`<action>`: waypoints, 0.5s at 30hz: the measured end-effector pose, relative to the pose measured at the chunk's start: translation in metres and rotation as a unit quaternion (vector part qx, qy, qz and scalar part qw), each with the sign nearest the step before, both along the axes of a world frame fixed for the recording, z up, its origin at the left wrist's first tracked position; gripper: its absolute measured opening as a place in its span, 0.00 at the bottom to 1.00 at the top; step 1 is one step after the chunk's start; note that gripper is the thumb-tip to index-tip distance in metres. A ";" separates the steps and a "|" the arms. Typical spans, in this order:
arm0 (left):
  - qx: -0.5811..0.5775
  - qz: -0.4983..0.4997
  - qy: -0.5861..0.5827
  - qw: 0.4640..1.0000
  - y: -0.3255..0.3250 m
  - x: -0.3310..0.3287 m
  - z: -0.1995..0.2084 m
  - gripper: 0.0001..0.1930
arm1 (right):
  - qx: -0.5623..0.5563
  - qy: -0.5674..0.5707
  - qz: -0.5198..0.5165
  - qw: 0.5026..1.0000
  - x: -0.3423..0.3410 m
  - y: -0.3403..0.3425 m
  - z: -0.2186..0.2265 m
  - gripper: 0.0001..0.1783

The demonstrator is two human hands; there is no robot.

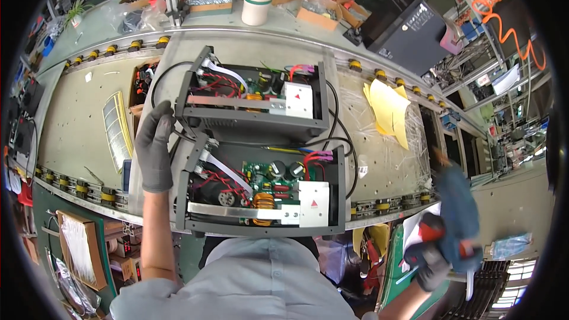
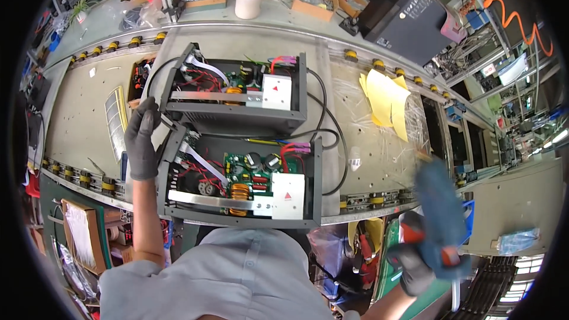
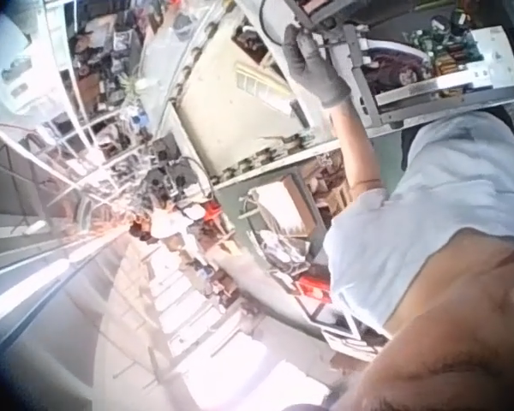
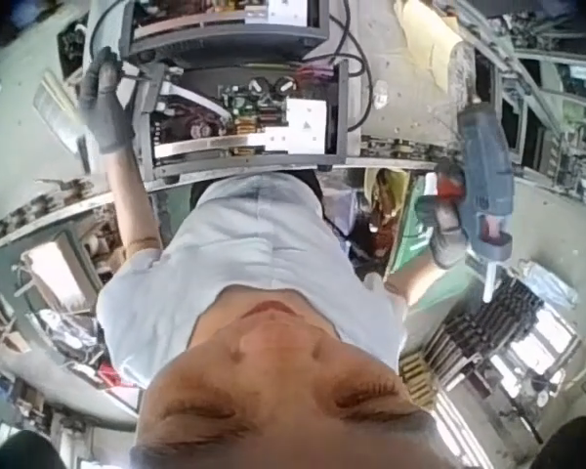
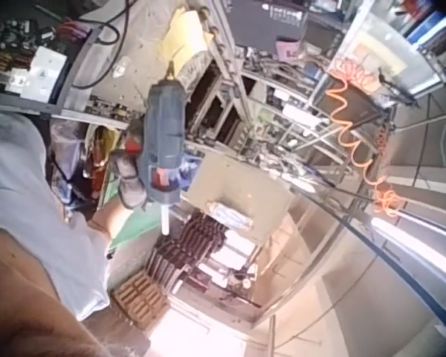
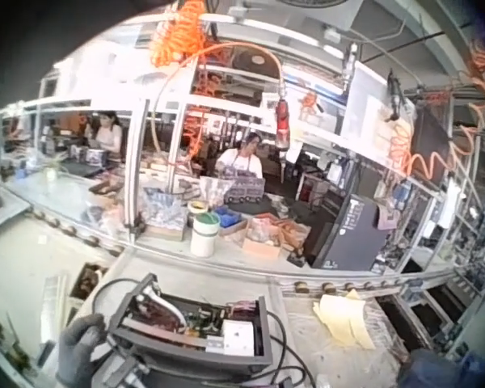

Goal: Assemble electronic power units on a conveyor belt using a glue gun, electric screwdriver, and oil dispenser.

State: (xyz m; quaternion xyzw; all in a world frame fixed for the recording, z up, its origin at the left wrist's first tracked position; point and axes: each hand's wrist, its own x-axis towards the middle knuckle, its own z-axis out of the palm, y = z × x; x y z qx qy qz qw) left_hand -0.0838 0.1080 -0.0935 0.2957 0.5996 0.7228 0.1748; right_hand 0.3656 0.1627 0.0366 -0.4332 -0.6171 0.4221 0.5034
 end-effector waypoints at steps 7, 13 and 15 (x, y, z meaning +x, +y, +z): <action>-0.045 0.056 -0.074 0.995 0.001 -0.005 -0.060 0.20 | -0.155 -0.309 0.240 0.907 -0.176 0.093 0.062 0.19; -0.064 -0.026 -0.075 0.995 0.003 0.000 -0.060 0.23 | -0.067 -0.473 0.321 0.818 -0.227 0.147 0.049 0.26; -0.053 -0.053 -0.082 0.994 0.005 0.002 -0.052 0.23 | -0.048 -0.511 0.322 0.796 -0.239 0.154 0.047 0.26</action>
